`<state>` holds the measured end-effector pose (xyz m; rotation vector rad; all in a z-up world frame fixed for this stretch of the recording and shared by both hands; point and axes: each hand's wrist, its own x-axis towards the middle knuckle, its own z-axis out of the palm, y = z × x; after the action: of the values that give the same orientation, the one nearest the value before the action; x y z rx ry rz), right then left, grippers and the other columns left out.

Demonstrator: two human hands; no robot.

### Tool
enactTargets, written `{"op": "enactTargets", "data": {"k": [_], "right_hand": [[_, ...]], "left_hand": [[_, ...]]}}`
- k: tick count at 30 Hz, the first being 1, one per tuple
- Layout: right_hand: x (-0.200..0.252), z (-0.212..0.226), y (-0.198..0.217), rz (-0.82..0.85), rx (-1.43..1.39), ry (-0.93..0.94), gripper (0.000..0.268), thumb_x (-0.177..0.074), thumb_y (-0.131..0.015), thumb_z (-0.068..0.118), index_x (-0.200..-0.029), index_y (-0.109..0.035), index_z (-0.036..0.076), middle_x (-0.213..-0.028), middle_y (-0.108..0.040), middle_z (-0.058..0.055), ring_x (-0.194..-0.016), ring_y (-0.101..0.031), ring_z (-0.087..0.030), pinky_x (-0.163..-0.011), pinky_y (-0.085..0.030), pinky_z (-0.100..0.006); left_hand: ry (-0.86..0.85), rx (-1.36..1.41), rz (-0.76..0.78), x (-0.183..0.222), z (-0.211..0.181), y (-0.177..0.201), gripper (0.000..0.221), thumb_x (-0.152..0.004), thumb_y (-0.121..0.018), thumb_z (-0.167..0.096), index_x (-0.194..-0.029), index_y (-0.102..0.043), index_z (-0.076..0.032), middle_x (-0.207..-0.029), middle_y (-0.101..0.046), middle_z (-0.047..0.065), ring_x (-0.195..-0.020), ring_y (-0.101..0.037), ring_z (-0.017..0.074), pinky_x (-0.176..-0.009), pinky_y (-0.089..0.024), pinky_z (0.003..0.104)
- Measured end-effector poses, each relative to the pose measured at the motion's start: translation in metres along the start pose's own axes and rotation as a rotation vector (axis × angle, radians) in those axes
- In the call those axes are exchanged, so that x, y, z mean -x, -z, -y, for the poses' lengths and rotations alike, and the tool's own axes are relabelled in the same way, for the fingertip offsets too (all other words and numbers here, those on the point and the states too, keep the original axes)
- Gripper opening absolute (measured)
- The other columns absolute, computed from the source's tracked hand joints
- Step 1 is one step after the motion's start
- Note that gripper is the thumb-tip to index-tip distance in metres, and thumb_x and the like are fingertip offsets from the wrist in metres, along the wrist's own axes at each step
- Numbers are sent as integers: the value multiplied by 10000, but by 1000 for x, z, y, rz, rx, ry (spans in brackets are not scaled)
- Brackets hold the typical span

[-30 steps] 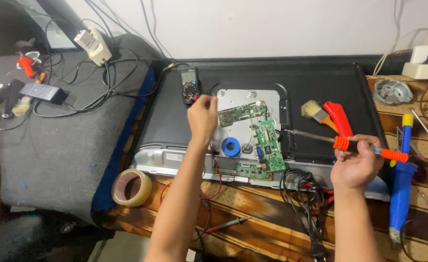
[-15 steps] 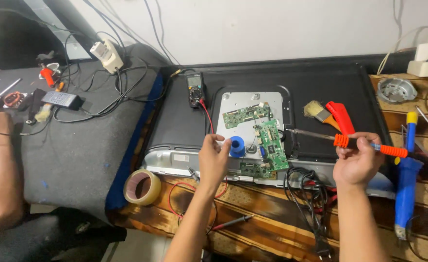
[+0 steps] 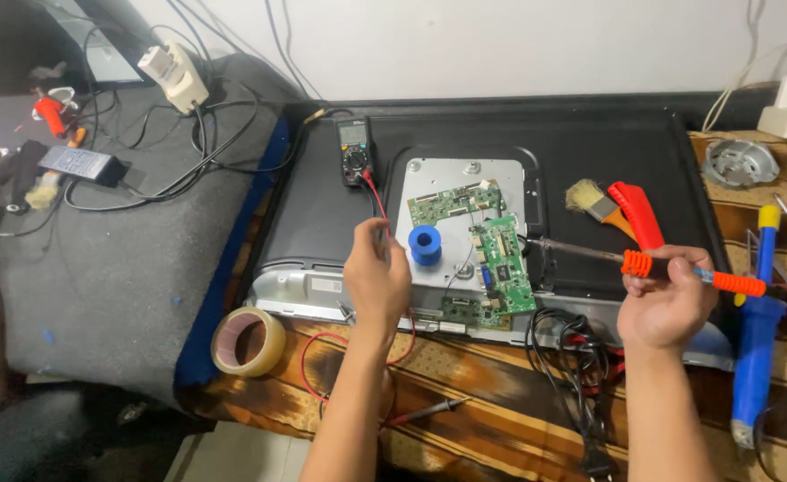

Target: Repairing a television by soldering components on the circuit board and testing with a multimeter

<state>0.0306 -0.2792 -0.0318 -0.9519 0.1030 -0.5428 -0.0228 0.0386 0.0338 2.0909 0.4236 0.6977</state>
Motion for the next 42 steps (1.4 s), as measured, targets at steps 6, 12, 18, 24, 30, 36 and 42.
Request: {"op": "enactTargets", "data": {"k": [6, 12, 18, 24, 30, 36, 42], "right_hand": [[7, 3, -9, 114, -89, -96, 291, -847, -705, 434, -956, -615, 180, -598, -409, -27, -529, -456, -148, -497, -299, -245], [20, -1, -17, 320, -95, -58, 376, -874, -772, 435, -1058, -682, 119, -714, -574, -114, -589, -548, -193, -486, -354, -254], [18, -4, -15, 295, -67, -100, 323, -927, -730, 386, -1071, -665, 104, -736, -594, -108, -625, -577, -187, -508, -391, -253], [18, -6, -18, 272, -51, -92, 323, -906, -727, 385, -1059, -672, 105, -726, -603, -105, -610, -597, -184, -491, -400, -248], [19, -8, -18, 251, -45, -121, 318, -905, -714, 379, -1051, -658, 102, -775, -581, -57, -620, -593, -180, -505, -387, -249], [18, -6, -19, 316, -43, -106, 328, -900, -703, 394, -1063, -659, 113, -725, -545, -108, -627, -539, -191, -523, -345, -267], [20, -5, -19, 293, -22, -127, 389, -858, -739, 457, -1059, -666, 132, -714, -544, -89, -614, -535, -171, -524, -348, -252]], "left_hand": [[379, 319, 207, 51, -51, 33, 357, -860, -432, -124, -1127, -668, -100, -654, -447, 7, -433, -509, 155, -475, -433, 305], [722, 926, 347, 46, -51, 18, 359, -875, -366, -23, -1128, -620, -42, -661, -266, -24, -482, -200, 98, -412, -180, 266], [653, 1063, 448, 57, -46, 11, 463, -794, -429, 77, -1219, -525, -77, -810, -409, -15, -609, -383, 103, -513, -299, 247], [406, 460, 423, 65, -61, 18, 389, -849, -647, -63, -1233, -641, -124, -920, -443, -8, -774, -438, 109, -716, -399, 256], [-1, -73, 412, 74, 7, -6, 358, -945, -589, -123, -1288, -682, -82, -1145, -685, 106, -989, -660, 255, -925, -502, 398], [-260, -149, 344, 81, 24, -7, 314, -977, -582, -86, -1266, -691, -33, -1097, -679, 151, -959, -661, 357, -789, -534, 479], [-426, -282, 262, 90, 49, -12, 259, -1000, -614, -128, -1232, -658, -21, -971, -602, 147, -862, -618, 396, -708, -511, 492]]}}
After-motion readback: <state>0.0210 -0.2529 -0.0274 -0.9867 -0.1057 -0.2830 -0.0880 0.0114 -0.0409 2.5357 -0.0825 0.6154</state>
